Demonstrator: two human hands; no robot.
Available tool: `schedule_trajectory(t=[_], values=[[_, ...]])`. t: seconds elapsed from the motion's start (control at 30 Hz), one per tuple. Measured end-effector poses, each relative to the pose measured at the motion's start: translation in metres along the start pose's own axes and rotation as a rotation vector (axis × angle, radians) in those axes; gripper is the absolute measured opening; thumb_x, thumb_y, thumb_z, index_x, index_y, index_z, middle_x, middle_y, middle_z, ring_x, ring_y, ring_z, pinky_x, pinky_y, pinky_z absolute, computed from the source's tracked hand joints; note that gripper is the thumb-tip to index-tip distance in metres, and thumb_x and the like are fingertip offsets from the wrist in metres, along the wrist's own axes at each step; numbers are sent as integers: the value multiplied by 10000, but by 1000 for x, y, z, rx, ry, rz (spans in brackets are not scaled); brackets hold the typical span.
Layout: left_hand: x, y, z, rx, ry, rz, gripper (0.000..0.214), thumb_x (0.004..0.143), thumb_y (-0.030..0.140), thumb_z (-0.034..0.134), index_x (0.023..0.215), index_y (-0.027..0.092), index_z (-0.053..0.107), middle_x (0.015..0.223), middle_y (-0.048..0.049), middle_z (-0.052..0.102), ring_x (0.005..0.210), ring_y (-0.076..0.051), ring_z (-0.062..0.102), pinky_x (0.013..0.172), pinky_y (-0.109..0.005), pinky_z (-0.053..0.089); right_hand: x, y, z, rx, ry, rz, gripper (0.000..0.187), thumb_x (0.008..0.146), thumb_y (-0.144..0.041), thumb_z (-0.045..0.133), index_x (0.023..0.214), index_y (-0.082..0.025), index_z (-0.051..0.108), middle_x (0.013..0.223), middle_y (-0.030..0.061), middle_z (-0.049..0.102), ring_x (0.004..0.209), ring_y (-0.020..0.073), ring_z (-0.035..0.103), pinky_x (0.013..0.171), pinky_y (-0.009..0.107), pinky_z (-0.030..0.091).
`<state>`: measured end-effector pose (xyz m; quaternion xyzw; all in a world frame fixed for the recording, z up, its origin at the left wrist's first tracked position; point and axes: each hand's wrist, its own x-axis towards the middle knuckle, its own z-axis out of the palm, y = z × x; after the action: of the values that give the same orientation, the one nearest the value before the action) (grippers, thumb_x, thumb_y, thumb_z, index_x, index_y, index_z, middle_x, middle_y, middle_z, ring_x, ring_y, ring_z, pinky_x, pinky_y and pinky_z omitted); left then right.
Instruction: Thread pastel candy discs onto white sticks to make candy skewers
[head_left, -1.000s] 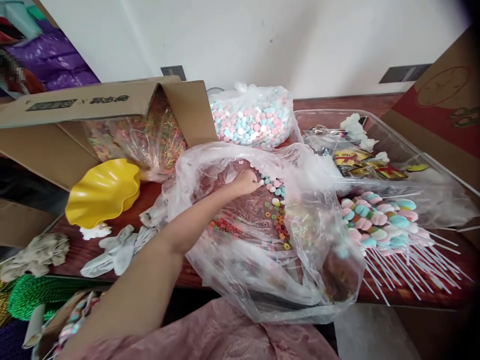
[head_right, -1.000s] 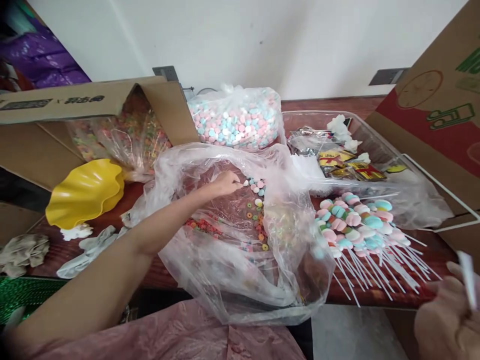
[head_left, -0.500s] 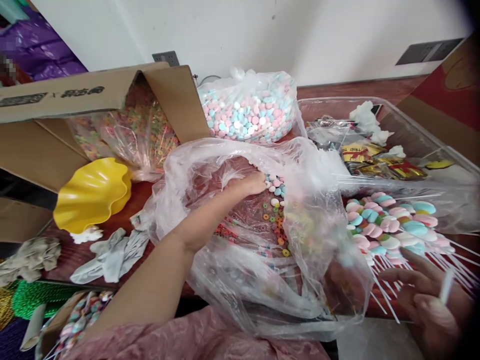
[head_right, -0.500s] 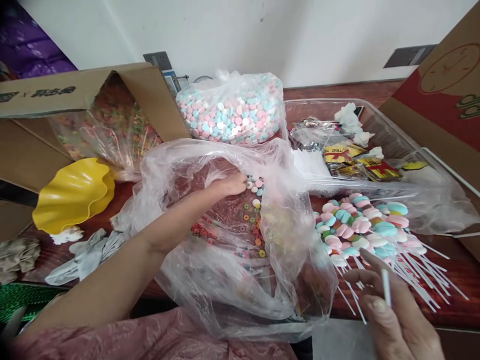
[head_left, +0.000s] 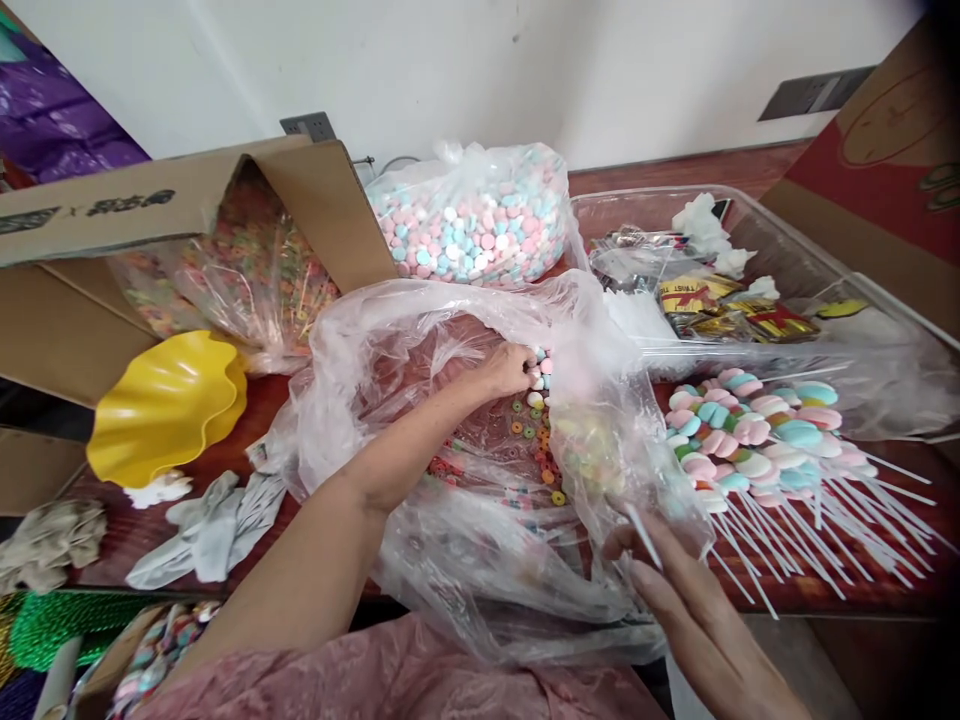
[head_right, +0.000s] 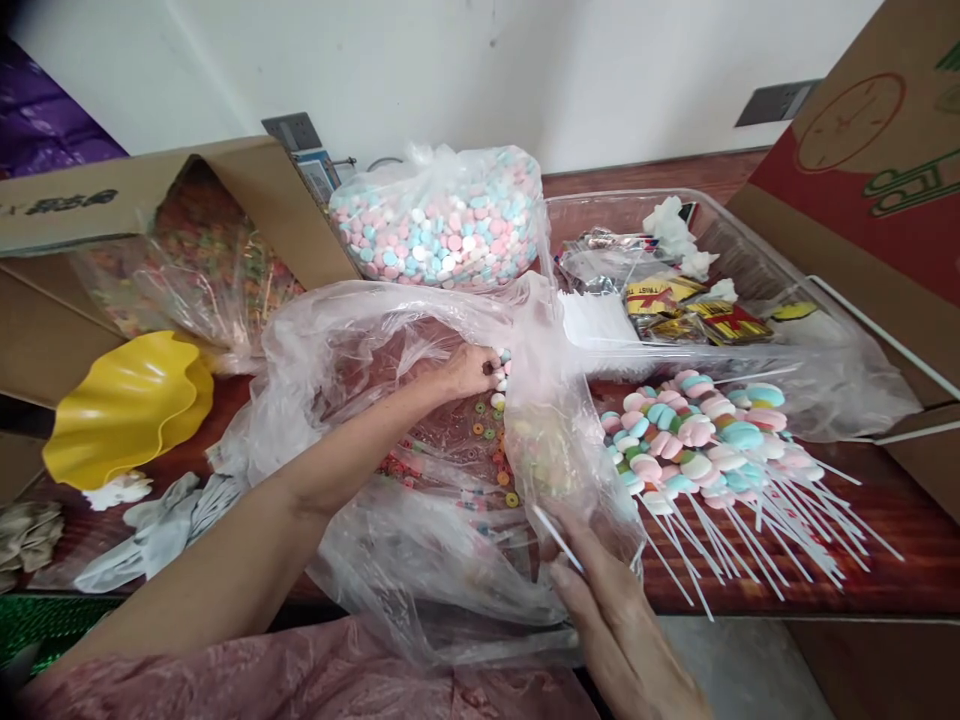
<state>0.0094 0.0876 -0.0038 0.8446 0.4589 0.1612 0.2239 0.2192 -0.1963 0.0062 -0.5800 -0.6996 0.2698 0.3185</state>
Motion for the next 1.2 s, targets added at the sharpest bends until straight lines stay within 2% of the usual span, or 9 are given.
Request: schedule_trajectory(t=[0.13,0.23,0.33,0.43,0.53,0.63,0.87,1.07,1.2], values=[[-14,10,-4,-46,43,-21,90,636,74,624,690,119,681,677,-26,631,639,-136,527,638,-261,392,16,-13,18,70,-114,-50,412,995,-347,489,1394,-274,562,1308,74,669,1207,221,636,978,339,551],[-37,12,-14,-106,74,-46,162,661,62,606,785,115,696,695,-16,630,653,-126,537,652,-257,408,21,-16,26,132,-95,-95,322,1000,-292,475,1258,-257,664,1234,71,708,1163,212,664,963,314,557],[-68,15,-27,-471,10,-222,315,673,83,626,978,112,700,737,-12,653,612,-116,561,623,-262,443,19,-18,32,176,-15,-142,281,980,-266,500,1161,-247,714,1065,53,759,1008,206,721,860,285,589],[-105,23,-37,-984,-60,-400,314,655,150,715,964,99,713,776,-43,693,617,-118,603,606,-269,481,14,-19,38,232,97,-110,250,952,-270,545,1109,-243,738,875,27,765,792,192,734,737,275,604],[-144,34,-36,-1304,-2,-440,329,584,155,795,906,108,744,837,-70,729,707,-132,644,616,-242,487,12,-21,43,257,167,-86,238,935,-272,566,1080,-236,751,795,16,755,682,180,716,674,272,601],[-176,48,-26,-1478,88,-458,342,560,142,829,898,138,771,879,-67,752,741,-128,650,612,-215,478,15,-25,45,203,148,-138,241,933,-269,553,1047,-217,759,805,28,765,665,182,720,678,284,603],[-210,75,-3,-1497,341,-371,271,636,190,828,905,184,793,1017,-67,761,754,-115,630,692,-241,503,16,-28,49,-54,62,-220,321,966,-200,461,1180,-220,700,1055,59,769,901,207,747,792,301,592],[-217,81,9,-1243,354,-334,354,736,272,790,1080,194,753,921,-49,757,769,-145,681,818,-310,523,10,-30,51,-325,30,-254,379,956,-147,384,1192,-185,678,1016,84,774,796,215,753,689,300,582],[-217,82,16,-1381,355,-336,333,775,318,748,1084,194,725,1037,-60,743,661,-109,648,709,-287,515,5,-35,48,-332,31,-296,367,971,-154,375,1177,-162,678,1029,100,770,784,207,752,690,292,582]])
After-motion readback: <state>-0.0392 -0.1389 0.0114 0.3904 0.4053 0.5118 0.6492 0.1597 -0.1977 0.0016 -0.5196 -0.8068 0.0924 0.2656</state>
